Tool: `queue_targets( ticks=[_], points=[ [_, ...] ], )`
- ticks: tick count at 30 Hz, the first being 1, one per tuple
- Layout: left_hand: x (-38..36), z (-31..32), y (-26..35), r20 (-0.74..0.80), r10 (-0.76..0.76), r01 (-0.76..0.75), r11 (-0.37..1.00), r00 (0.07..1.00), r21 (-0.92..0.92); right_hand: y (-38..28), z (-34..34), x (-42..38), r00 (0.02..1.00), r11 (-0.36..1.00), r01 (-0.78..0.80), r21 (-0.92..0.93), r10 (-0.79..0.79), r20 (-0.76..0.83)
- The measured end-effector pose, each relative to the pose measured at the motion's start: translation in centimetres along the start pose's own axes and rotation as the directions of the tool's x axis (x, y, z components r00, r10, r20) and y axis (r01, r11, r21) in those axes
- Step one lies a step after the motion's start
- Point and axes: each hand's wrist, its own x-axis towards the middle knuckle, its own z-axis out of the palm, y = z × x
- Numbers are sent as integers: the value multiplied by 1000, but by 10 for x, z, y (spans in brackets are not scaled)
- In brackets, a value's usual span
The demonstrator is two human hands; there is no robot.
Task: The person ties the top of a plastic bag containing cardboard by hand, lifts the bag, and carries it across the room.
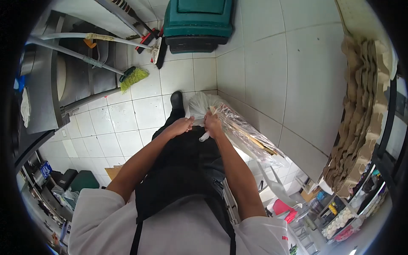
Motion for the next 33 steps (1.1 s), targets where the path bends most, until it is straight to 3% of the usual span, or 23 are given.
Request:
queue_targets(
  ticks=[2, 3, 5, 6, 8, 10, 12, 13, 14, 15, 16, 17, 18, 20, 21, 24, 27, 28, 29, 30, 31, 32, 33],
  points=[
    [6, 4, -8, 120, -293, 317, 882, 949, -349, 6, -6, 5, 998, 993, -65, -103, 63, -27],
    [12, 12, -25, 248, -107, 231, 801, 963, -552, 19, -9, 4, 997, 997, 65, -27, -65, 31],
    [19, 39, -8, 371, -57, 317, 650, 927, -690, 27, -23, -23, 999, 999, -18, 28, 17, 29],
    [15, 53, 8, 364, -66, 339, 547, 929, -765, 26, -26, -31, 995, 990, -102, 101, 101, 15],
    [22, 75, 29, 288, -62, 279, 505, 956, -817, 11, -22, -27, 997, 996, -76, 45, 76, 3],
    [53, 78, 27, 192, -186, 247, 337, 963, -909, 17, -31, -11, 999, 999, -39, -17, 39, -13],
    [78, 66, 16, 199, -65, 209, 233, 978, -950, 47, -47, 41, 976, 775, 165, -610, -218, -13],
    [73, 53, 25, 206, -83, 223, 383, 975, -896, 43, -48, 39, 976, 768, 167, -618, -217, -6],
    [70, 40, 33, 209, -106, 233, 527, 972, -817, 33, -45, 32, 872, 438, 370, -819, -468, 143],
    [65, 32, 42, 266, -170, 315, 524, 949, -791, 24, -43, 25, 704, 24, 464, -885, -617, 352],
    [63, 29, 49, 263, -171, 314, 523, 949, -792, 18, -43, 20, 503, -397, 433, -809, -639, 583],
    [62, 25, 56, 287, -180, 336, 598, 941, -728, 5, -45, 18, 596, -256, 571, -780, -523, 609],
    [60, 23, 64, 309, -192, 355, 667, 932, -655, 3, -43, 19, 591, -259, 574, -777, -525, 612],
    [58, 18, 74, 284, -211, 340, 759, 935, -555, 5, -37, 19, 827, 313, 453, -835, -498, 262],
    [56, 17, 78, 264, -227, 327, 834, 937, -444, 4, -39, 18, 825, 309, 460, -832, -496, 272],
    [59, 21, 82, 164, -247, 296, 812, 955, -503, -14, -30, -12, 884, 392, 359, -847, -433, 174],
    [68, 25, 83, 85, -101, 130, 859, 991, -495, -7, -34, -16, 866, 367, 353, -860, -477, 152],
    [70, 26, 83, 87, -106, 135, 860, 991, -492, -9, -28, -26, 786, 418, 446, -791, -606, 122],
    [71, 26, 83, 46, -54, 69, 899, 997, -433, -10, -24, -33, 690, 446, 540, -714, -720, 72],
    [72, 26, 84, 9, 2, 1, 930, 1000, -369, -6, -22, -36, 691, 452, 538, -711, -720, 66],
    [70, 25, 88, 12, 0, 4, 932, 1000, -363, -2, -20, -39, 740, 600, 545, -585, -673, -1],
    [68, 22, 93, -26, -7, 2, 980, 1000, -201, 1, -19, -41, 787, 724, 535, -435, -614, -54],
    [65, 19, 98, -65, -7, 5, 999, 998, -33, 2, -21, -43, 786, 726, 537, -430, -615, -56]
  ],
)
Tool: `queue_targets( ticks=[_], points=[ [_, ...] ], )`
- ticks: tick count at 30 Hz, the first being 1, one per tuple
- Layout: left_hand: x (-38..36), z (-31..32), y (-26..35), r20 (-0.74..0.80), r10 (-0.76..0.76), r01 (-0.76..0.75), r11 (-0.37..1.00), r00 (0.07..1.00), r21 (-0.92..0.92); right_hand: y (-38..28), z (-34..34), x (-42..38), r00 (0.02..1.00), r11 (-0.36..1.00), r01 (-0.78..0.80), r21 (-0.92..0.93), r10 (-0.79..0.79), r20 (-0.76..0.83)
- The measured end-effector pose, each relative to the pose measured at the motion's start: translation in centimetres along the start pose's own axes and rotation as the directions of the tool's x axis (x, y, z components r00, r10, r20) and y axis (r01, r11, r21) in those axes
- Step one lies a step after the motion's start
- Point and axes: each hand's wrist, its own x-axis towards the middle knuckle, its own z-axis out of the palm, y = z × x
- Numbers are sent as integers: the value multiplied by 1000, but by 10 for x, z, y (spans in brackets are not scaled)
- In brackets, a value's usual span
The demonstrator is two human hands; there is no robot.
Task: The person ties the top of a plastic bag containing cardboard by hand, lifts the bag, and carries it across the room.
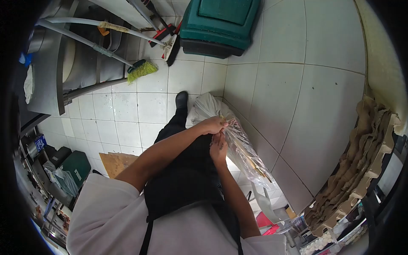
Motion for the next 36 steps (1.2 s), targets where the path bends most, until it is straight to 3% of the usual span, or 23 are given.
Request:
queue_targets(
  ticks=[1, 3, 5, 6, 8, 10, 12, 15, 17, 19, 20, 21, 23, 24, 25, 27, 28, 29, 30, 31, 33, 34, 36],
  points=[
    [4, -1, -1, 1, -2, 2, 1000, 1000, 7, -1, -4, -2, 991, 990, -130, 51, 129, 31],
    [13, -2, -2, -15, 83, -67, 890, 996, 451, 3, -9, -6, 965, 960, -260, 105, 255, 60],
    [17, -6, 2, 51, 98, -108, 778, 994, 619, 23, -8, -5, 988, 968, 142, -207, -151, -26],
    [18, -6, 3, 107, 99, -145, 642, 989, 753, 36, -4, -3, 988, 969, 139, -205, -149, -34],
    [0, -9, 23, 75, 79, -108, 644, 994, 758, 61, 12, 7, 918, 896, 363, -256, -391, -64],
    [-13, -3, 28, 37, 54, -63, 647, 998, 760, 66, 32, 27, 889, 883, 428, -193, -450, -88],
    [-17, 20, 17, -326, 317, 34, 668, 891, 744, 68, 44, 33, 856, 860, 494, -128, -507, -105],
    [-10, 37, -3, -549, 337, 129, 755, 765, 643, 77, 56, 33, 942, 933, 331, 141, -316, -115],
    [-10, 32, -16, -503, 343, 124, 718, 793, 685, 82, 53, 37, 978, 933, 209, 293, -193, -84],
    [-23, 21, -30, -366, 502, -117, 698, 784, 706, 58, 38, 30, 990, 924, 142, 354, -138, -36],
    [-25, 18, -34, -387, 494, -109, 713, 779, 693, 9, 11, 15, 982, 988, -132, 77, 120, 143],
    [-27, 17, -37, -386, 578, -153, 673, 719, 723, -24, -7, 4, 886, 903, -351, -248, 406, 225],
    [-30, 19, -43, -406, 645, -186, 650, 647, 737, -35, -19, 2, 996, 970, -64, -233, 76, 45],
    [-29, 18, -45, -412, 677, -200, 635, 610, 746, -47, -24, 12, 994, 948, 106, -300, -92, 61],
    [-29, 19, -50, -417, 704, -213, 620, 575, 755, -67, -23, 26, 963, 894, 270, -358, -254, 93],
    [-26, 17, -59, -477, 714, -239, 652, 512, 719, -71, -9, 70, 740, 647, 672, -361, -563, 369],
    [-25, 16, -61, -436, 726, -257, 628, 532, 734, -72, -3, 85, 730, 638, 682, -359, -556, 398],
    [-21, 17, -64, -392, 739, -277, 602, 549, 749, -74, 3, 97, 589, 389, 807, -444, -467, 659],
    [-13, 18, -72, -387, 803, -331, 555, 454, 763, -76, 7, 109, 437, 110, 899, -423, -283, 854],
    [-10, 17, -75, -412, 793, -324, 575, 449, 751, -78, 10, 122, 419, 98, 908, -408, -268, 868],
    [-7, 14, -78, -398, 851, -363, 511, 343, 780, -85, 13, 142, 228, -119, 968, -223, 34, 973],
    [-9, 11, -78, -413, 846, -362, 522, 338, 773, -90, 15, 143, 220, -125, 969, -213, 47, 974],
    [-13, 7, -76, -385, 828, -430, 546, 408, 719, -100, 14, 144, 327, -134, 945, -299, 350, 878]
  ],
)
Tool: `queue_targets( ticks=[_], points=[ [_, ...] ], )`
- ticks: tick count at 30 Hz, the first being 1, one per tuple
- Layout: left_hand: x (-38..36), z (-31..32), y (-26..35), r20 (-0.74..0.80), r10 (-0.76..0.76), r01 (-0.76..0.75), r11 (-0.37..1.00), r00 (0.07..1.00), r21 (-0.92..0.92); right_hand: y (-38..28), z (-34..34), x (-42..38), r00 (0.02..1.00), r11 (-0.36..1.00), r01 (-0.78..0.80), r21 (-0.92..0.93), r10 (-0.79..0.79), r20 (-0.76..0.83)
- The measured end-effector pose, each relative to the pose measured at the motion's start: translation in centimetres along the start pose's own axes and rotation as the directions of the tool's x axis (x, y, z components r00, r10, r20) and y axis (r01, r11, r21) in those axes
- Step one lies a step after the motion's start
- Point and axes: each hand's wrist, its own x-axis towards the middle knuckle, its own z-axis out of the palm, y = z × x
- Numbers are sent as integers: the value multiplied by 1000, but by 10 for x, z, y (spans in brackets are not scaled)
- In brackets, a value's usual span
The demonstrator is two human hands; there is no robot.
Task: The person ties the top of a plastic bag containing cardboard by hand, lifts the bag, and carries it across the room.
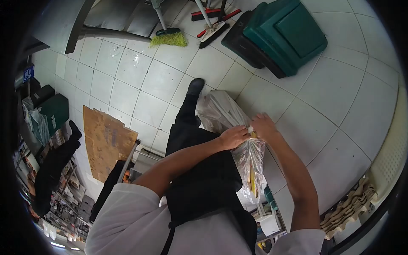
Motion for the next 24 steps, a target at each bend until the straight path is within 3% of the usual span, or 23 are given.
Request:
queue_targets(
  ticks=[1, 3, 4, 6, 8, 9, 10, 11, 12, 14, 15, 16, 17, 18, 20, 22, 24],
  points=[
    [-1, 0, 0, -5, 4, -4, 1000, 1000, -5, -5, 2, -5, 1000, 1000, -6, -3, 6, 5],
    [-1, 1, -4, -98, 36, -39, 999, 995, -30, -25, 13, -24, 935, 898, -348, 271, 311, 169],
    [1, -1, -4, -100, 46, -50, 998, 994, -33, -33, 20, -31, 932, 894, -358, 271, 322, 168],
    [4, -8, -4, -44, 41, -44, 996, 998, -76, -43, 45, -39, 903, 661, -282, 696, 428, -41],
    [7, -16, -3, 19, 66, -65, 995, 998, -70, -43, 121, -24, 779, 910, -64, 411, 303, -549],
    [11, -19, -4, 76, 71, -67, 996, 995, -59, -52, 111, -28, 767, 904, -86, 420, 329, -551],
    [13, -21, -6, 86, 101, -96, 993, 991, -66, -75, 87, -27, 683, 239, -83, 967, 721, -119],
    [14, -23, -7, 73, 199, -198, 980, 977, -29, -93, 75, -28, 633, -604, 34, 796, 630, 450],
    [16, -25, -8, 64, 296, -297, 955, 953, 9, -98, 80, -27, 618, -621, 56, 782, 636, 461],
    [27, -25, -16, 130, 396, -399, 917, 909, -4, -96, 86, -18, 473, -487, 99, 868, 790, 389],
    [30, -25, -18, 180, 462, -467, 884, 869, -15, -92, 89, -20, 461, -509, 123, 852, 789, 406],
    [35, -30, -20, 204, 487, -492, 870, 850, -28, -84, 86, -24, 384, -152, 23, 988, 914, 132],
    [42, -37, -21, 243, 519, -538, 843, 819, 12, -77, 86, -24, 337, 217, -111, 970, 926, -169],
    [47, -43, -19, 283, 549, -584, 810, 786, 49, -71, 85, -21, 312, 187, -98, 977, 938, -148],
    [46, -44, -18, 286, 561, -598, 799, 777, 55, -67, 87, -16, 305, 256, -302, 918, 938, -162],
    [47, -47, -15, 285, 571, -610, 790, 770, 65, -79, 85, -18, 282, 209, -250, 946, 950, -135],
    [44, -55, -6, 438, 424, -530, 835, 793, 150, -92, 94, -14, 261, 168, -197, 966, 959, -113]
  ],
)
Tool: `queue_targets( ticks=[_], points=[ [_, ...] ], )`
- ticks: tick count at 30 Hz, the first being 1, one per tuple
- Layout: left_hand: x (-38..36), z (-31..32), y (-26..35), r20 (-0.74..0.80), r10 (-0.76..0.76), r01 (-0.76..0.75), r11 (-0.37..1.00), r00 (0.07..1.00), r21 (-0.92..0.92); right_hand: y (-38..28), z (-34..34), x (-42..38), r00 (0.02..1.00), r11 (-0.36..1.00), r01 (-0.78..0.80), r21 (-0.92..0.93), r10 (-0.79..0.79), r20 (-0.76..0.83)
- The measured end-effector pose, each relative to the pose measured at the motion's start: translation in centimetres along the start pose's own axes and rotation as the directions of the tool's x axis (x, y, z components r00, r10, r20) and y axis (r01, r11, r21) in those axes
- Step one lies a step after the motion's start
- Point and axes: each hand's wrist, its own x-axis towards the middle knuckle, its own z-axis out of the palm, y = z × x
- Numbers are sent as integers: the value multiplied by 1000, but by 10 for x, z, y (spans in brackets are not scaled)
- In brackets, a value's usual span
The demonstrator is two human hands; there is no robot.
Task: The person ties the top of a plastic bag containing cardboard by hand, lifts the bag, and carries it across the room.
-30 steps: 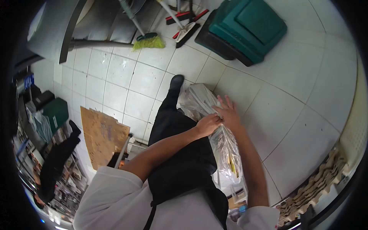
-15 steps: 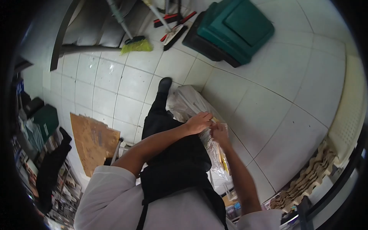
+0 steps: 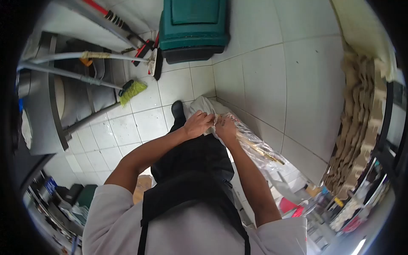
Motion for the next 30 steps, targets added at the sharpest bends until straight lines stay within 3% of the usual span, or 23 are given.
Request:
queue_targets(
  ticks=[1, 2, 3, 4, 5, 6, 8, 12, 13, 14, 15, 16, 17, 18, 19, 20, 21, 22, 24, 25, 27, 29, 30],
  points=[
    [1, -2, 2, 11, 26, -26, 1000, 1000, 6, 13, 18, -8, 934, 944, 283, -172, -312, -175],
    [1, -4, 4, 65, -1, -1, 999, 998, 36, 10, 20, -13, 747, 781, 490, -386, -605, -275],
    [3, -5, 4, 116, -33, 25, 997, 993, 69, 9, 21, -16, 749, 792, 477, -382, -593, -294],
    [4, -5, 3, 125, -15, 5, 997, 992, 77, -10, 6, -20, 990, 939, 18, 343, 31, -138],
    [5, -6, 2, 170, 11, -33, 992, 985, 124, -20, -1, -24, 820, 408, -556, 724, 412, 398],
    [8, -6, 0, 212, 36, -74, 983, 977, 171, -21, -4, -25, 821, 393, -550, 737, 416, 391],
    [15, -11, -1, 297, 106, -164, 970, 949, 180, -18, -4, -25, 915, 658, -370, 656, 383, 132],
    [29, -25, -1, 457, 219, -337, 921, 862, 195, -10, 8, -25, 920, 613, -321, 722, 384, 83],
    [30, -23, -1, 465, 226, -348, 917, 856, 195, -9, 6, -26, 956, 742, -233, 629, 294, 8],
    [30, -22, -1, 487, 158, -257, 956, 859, 143, -9, 5, -26, 980, 846, -136, 515, 191, -55],
    [32, -20, -1, 510, 91, -161, 982, 855, 94, -9, 4, -28, 978, 841, -139, 523, 199, -60],
    [32, -18, -1, 516, 99, -172, 980, 851, 95, -12, -1, -31, 941, 717, -336, 611, 285, 183],
    [32, -17, -1, 483, 21, -13, 1000, 875, -20, -16, -4, -32, 849, 564, -527, 636, 318, 422],
    [32, -15, -1, 461, -64, 143, 980, 885, -139, -20, -3, -33, 850, 556, -527, 643, 321, 419],
    [33, -19, 2, 467, -58, 136, 981, 883, -136, -23, 0, -36, 833, 422, -550, 721, 337, 438],
    [33, -22, 5, 491, -196, 336, 917, 849, -216, -26, 3, -39, 815, 279, -561, 780, 349, 462],
    [34, -26, 7, 526, -323, 520, 806, 787, -283, -29, 7, -41, 815, 271, -560, 783, 349, 462],
    [33, -21, 5, 531, -319, 518, 809, 785, -279, -31, 10, -44, 845, 300, -498, 813, 377, 379],
    [29, -12, 0, 661, -392, 747, 519, 640, -416, -33, 14, -48, 866, 325, -437, 839, 404, 294],
    [26, -8, -1, 665, -389, 747, 522, 638, -412, -31, 19, -49, 890, 387, -372, 844, 407, 206],
    [20, 2, -4, 743, -392, 838, 181, 542, -516, -27, 28, -48, 907, 443, -304, 843, 404, 115],
    [23, -7, 3, 736, -425, 844, 160, 526, -511, -22, 38, -49, 953, 633, -119, 765, 288, -90],
    [26, -11, 7, 726, -459, 848, 136, 512, -512, -20, 44, -50, 952, 628, -121, 768, 293, -89]
  ],
)
